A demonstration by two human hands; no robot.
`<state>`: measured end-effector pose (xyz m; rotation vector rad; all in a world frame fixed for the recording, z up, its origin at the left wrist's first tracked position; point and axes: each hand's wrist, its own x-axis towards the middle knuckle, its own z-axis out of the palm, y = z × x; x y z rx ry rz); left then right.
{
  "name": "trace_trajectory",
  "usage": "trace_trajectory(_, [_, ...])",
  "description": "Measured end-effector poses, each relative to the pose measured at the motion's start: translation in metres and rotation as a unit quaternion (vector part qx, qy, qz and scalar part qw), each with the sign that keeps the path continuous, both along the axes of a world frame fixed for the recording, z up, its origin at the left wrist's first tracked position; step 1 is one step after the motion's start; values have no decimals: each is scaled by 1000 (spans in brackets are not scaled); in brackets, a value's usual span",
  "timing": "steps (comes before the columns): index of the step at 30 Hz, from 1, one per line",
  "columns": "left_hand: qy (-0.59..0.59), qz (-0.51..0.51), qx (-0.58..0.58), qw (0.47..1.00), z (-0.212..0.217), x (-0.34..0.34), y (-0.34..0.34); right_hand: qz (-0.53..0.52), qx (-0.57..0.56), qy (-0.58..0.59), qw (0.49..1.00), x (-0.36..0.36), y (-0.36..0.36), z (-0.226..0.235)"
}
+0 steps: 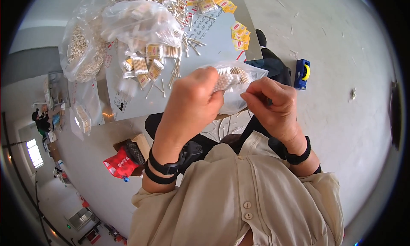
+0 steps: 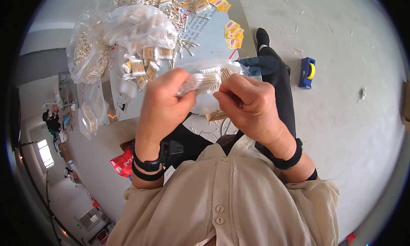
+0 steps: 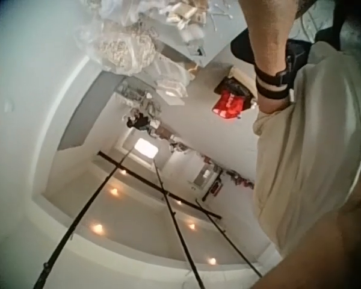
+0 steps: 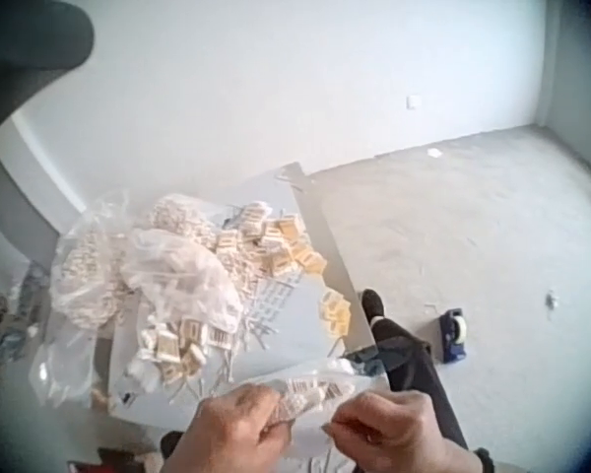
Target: Packaging individual bundles of toothpicks into small plastic bags with labels.
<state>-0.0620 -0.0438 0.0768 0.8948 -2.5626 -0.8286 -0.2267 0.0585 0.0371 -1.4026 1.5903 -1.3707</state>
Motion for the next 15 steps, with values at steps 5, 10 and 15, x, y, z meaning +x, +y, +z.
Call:
trace_trajectory(5, [-111, -62, -136, 983, -48, -24, -3, 18, 2, -90, 996, 12, 1, -4])
trace_trajectory(10, [-82, -150, -184, 968, -78, -34, -12, 49, -61, -56, 995, 15, -1, -12])
trace_trajectory(15, [-43, -181, -218, 958, -112, -36, -8, 83, -119, -34, 989, 22, -3, -24])
